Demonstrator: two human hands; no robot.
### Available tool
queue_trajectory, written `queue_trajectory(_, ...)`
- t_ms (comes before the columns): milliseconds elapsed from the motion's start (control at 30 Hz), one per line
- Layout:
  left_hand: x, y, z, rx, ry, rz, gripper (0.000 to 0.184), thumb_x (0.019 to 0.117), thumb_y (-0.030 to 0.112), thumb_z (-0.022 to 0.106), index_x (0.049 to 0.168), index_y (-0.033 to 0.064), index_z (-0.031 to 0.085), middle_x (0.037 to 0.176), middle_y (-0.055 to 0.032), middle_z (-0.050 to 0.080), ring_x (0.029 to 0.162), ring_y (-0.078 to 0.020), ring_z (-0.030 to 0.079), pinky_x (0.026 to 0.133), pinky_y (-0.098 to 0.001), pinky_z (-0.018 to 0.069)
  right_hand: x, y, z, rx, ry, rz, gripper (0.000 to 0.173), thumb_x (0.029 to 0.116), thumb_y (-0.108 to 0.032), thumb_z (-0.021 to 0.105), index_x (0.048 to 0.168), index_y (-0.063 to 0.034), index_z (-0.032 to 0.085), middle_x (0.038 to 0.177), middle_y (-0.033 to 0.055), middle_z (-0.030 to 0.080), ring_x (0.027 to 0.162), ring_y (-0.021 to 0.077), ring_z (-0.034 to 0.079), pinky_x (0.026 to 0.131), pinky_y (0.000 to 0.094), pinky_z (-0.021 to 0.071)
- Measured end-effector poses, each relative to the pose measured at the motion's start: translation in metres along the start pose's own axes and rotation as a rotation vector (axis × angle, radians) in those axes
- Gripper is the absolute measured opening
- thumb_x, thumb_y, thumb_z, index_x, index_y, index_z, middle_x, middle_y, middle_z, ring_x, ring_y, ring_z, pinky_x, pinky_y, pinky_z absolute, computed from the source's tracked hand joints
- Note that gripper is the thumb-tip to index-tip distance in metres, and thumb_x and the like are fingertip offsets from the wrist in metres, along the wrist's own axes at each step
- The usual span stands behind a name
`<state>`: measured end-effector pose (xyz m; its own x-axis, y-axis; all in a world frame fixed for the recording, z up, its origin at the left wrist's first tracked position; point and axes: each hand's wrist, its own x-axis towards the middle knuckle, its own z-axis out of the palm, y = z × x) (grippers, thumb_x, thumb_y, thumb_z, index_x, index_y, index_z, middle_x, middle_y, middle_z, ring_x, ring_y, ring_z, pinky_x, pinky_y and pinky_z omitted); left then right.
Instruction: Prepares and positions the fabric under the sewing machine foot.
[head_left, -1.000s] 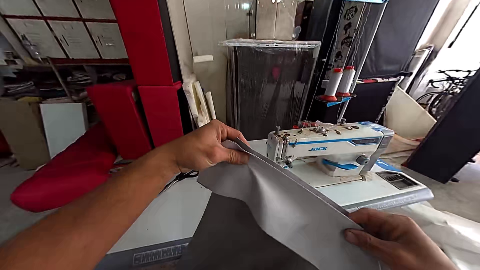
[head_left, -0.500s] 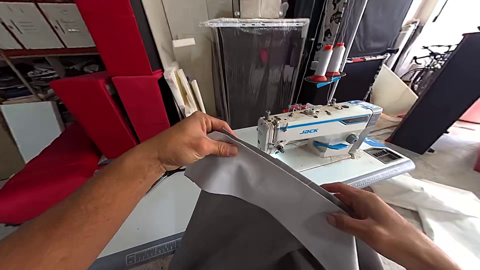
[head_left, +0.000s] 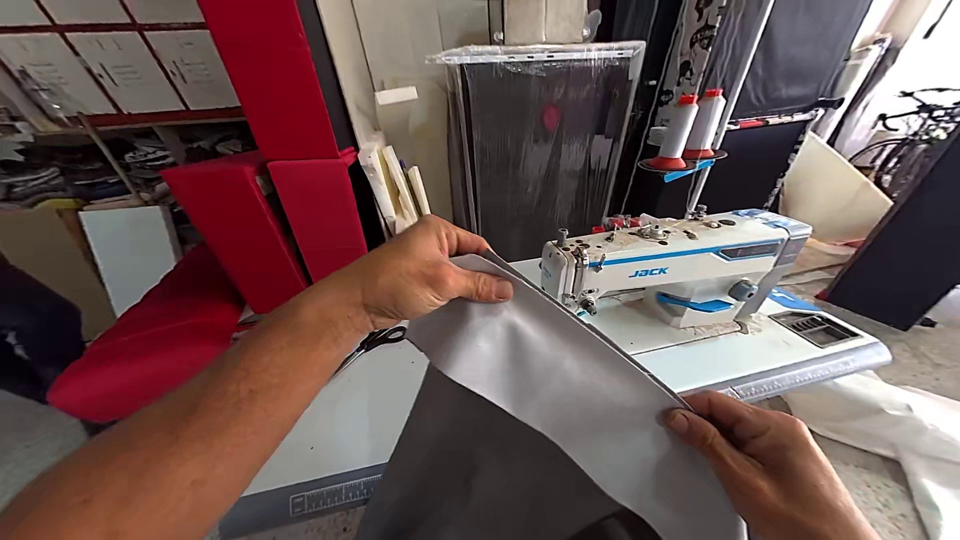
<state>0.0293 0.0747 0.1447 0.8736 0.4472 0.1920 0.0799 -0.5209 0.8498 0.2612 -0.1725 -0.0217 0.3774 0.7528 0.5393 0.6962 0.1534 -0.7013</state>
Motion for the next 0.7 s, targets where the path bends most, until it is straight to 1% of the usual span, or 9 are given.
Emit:
queue_trajectory(100, 0.002, -0.006, 0.000, -0.019, -0.030, -0.022, 0.011, 0.0912, 0.001, 0.073, 0.101, -0.0031, 0.074, 0.084, -0.0121, 0.077, 0.071, -0.0150, 0.074, 0.066, -0.0277, 0.0637, -0.004, -0.002, -0.005, -0.028, -0.039, 0.002, 0.025, 0.1011, -0.030, 0.062, 0.092, -0.0095, 0.072, 0.072, -0.0077, 0.067, 0.061, -0.0069, 0.058, 0.053, 0.0128, 0.0479)
queue_trajectory(233, 0.002, -0.011, 0.001, -0.074, -0.047, -0.047, 0.010, 0.0936, 0.001, 0.070, 0.102, -0.0037, 0.073, 0.082, -0.0121, 0.076, 0.070, -0.0144, 0.074, 0.065, -0.0271, 0.0633, -0.009, -0.004, -0.009, 0.015, -0.050, 0.046, 0.020, 0.0987, -0.026, 0.065, 0.092, -0.0092, 0.073, 0.072, -0.0080, 0.068, 0.060, -0.0067, 0.059, 0.053, 0.0128, 0.0489)
queue_trajectory(300, 0.001, -0.015, 0.001, -0.110, -0.049, -0.048, 0.008, 0.0938, 0.000, 0.069, 0.100, -0.0035, 0.072, 0.081, -0.0121, 0.076, 0.069, -0.0143, 0.074, 0.064, -0.0271, 0.0630, -0.011, -0.004, -0.009, 0.021, -0.057, 0.071, 0.020, 0.0982, -0.027, 0.066, 0.092, -0.0102, 0.073, 0.072, -0.0090, 0.068, 0.060, -0.0066, 0.059, 0.053, 0.0131, 0.0491)
queue_trajectory(400, 0.000, -0.022, 0.001, -0.105, -0.040, -0.057, 0.007, 0.0923, 0.000, 0.071, 0.098, -0.0032, 0.073, 0.080, -0.0122, 0.076, 0.068, -0.0141, 0.074, 0.064, -0.0264, 0.0624, -0.013, -0.001, -0.007, 0.017, -0.031, 0.082, 0.021, 0.0971, -0.033, 0.067, 0.090, -0.0139, 0.074, 0.071, -0.0104, 0.068, 0.058, -0.0057, 0.059, 0.051, 0.0136, 0.0486)
queue_trajectory(500, 0.000, -0.028, 0.001, -0.075, -0.027, -0.042, 0.007, 0.0919, 0.000, 0.072, 0.098, -0.0030, 0.074, 0.080, -0.0123, 0.076, 0.069, -0.0146, 0.074, 0.064, -0.0268, 0.0628, -0.013, 0.005, -0.004, 0.013, -0.010, 0.062, 0.023, 0.0963, -0.039, 0.066, 0.087, -0.0186, 0.075, 0.068, -0.0120, 0.067, 0.056, -0.0052, 0.058, 0.048, 0.0132, 0.0473)
queue_trajectory(567, -0.004, -0.037, -0.004, -0.068, -0.024, 0.000, 0.008, 0.0938, -0.001, 0.069, 0.100, -0.0029, 0.073, 0.083, -0.0120, 0.076, 0.071, -0.0149, 0.074, 0.066, -0.0282, 0.0636, -0.011, 0.002, 0.004, 0.051, -0.042, 0.067, 0.024, 0.0960, -0.040, 0.067, 0.086, -0.0198, 0.074, 0.067, -0.0123, 0.066, 0.055, -0.0050, 0.058, 0.047, 0.0136, 0.0467)
queue_trajectory(600, -0.009, -0.044, -0.010, -0.057, -0.020, 0.049, 0.010, 0.0951, 0.000, 0.066, 0.102, -0.0019, 0.073, 0.084, -0.0105, 0.076, 0.072, -0.0140, 0.074, 0.067, -0.0287, 0.0637, -0.010, -0.004, 0.012, 0.092, -0.077, 0.065, 0.024, 0.0965, -0.039, 0.067, 0.085, -0.0194, 0.074, 0.067, -0.0122, 0.066, 0.055, -0.0048, 0.057, 0.047, 0.0140, 0.0468)
queue_trajectory(633, -0.019, -0.052, -0.018, -0.029, -0.004, 0.102, 0.013, 0.0959, 0.003, 0.062, 0.103, 0.0011, 0.072, 0.086, -0.0072, 0.076, 0.073, -0.0117, 0.073, 0.067, -0.0282, 0.0631, -0.009, -0.013, 0.023, 0.145, -0.117, 0.056, 0.023, 0.0974, -0.036, 0.066, 0.086, -0.0181, 0.074, 0.067, -0.0118, 0.065, 0.055, -0.0046, 0.057, 0.048, 0.0144, 0.0469)
queue_trajectory(700, -0.050, -0.066, -0.040, 0.071, 0.102, 0.168, 0.017, 0.0956, 0.012, 0.058, 0.104, 0.0118, 0.073, 0.087, 0.0012, 0.074, 0.071, -0.0062, 0.070, 0.063, -0.0254, 0.0613, -0.007, -0.038, 0.054, 0.270, -0.200, 0.016, 0.022, 0.1002, -0.030, 0.065, 0.089, -0.0131, 0.074, 0.069, -0.0088, 0.065, 0.057, -0.0031, 0.057, 0.050, 0.0162, 0.0482)
